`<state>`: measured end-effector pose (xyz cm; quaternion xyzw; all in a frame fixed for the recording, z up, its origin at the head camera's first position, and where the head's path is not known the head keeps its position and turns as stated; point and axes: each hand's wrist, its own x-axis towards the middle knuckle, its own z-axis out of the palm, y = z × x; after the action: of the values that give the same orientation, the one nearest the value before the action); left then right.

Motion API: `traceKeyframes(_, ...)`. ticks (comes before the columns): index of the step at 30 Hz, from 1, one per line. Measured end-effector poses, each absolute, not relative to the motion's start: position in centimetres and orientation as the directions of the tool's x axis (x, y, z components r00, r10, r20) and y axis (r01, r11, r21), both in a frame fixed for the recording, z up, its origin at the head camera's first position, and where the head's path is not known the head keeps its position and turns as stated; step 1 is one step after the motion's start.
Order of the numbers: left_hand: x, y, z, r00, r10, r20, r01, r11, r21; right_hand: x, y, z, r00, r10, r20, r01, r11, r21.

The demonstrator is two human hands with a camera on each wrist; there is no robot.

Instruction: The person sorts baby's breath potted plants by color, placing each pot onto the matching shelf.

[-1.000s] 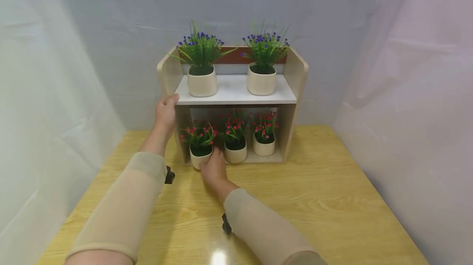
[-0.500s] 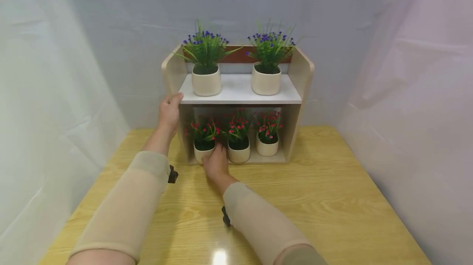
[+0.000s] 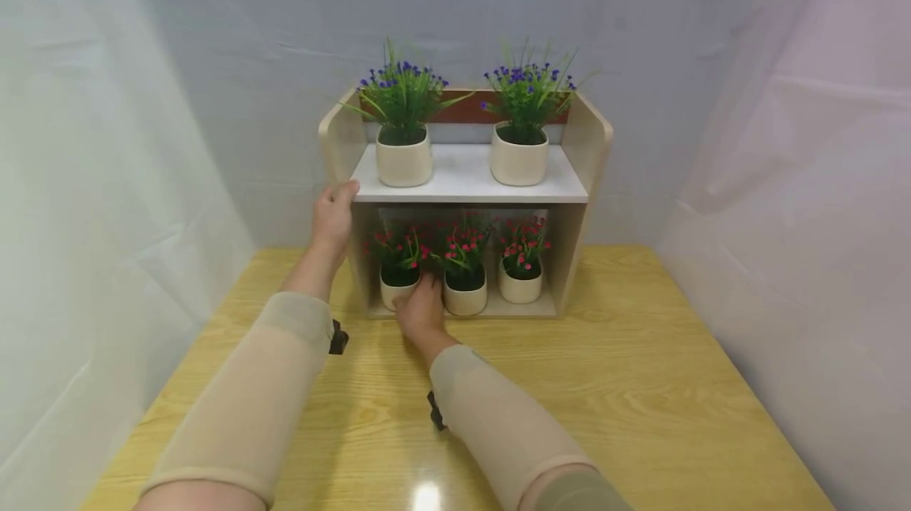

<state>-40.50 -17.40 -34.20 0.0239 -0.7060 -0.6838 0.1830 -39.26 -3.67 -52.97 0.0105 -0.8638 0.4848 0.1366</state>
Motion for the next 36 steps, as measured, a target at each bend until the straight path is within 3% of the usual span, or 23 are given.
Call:
traceKeyframes(6, -40.5, -17.3, -34.2, -0.932, -0.286, 0.223, 0.213, 0.066, 0.975, -39.0, -3.6, -52.5, -0.946, 0.114, 0.304, -0.174, 0.614, -0.77)
traceKeyframes(16, -40.5, -17.2, -34.4, -0.937, -0.267, 0.226, 0.219, 0.056, 0.974, -37.3, -3.4, -50.6, -0.968, 0.098, 0.23, -0.112, 0.654, -0.748)
traceKeyframes(29, -41.3, -17.5, -34.8, -0.939, -0.268, 0.216, 0.191, 0.118, 0.975, -41.0, -3.0, -53.9, -0.987, 0.011, 0.16, -0.12, 0.608, -0.785)
traceKeyframes(36, -41.3, -18.0, -34.7, -0.926, -0.314, 0.209, 0.147, 0.209, 0.967, -35.0, -1.6, -45.6, -0.979, -0.196, 0.062, -0.167, 0.583, -0.795)
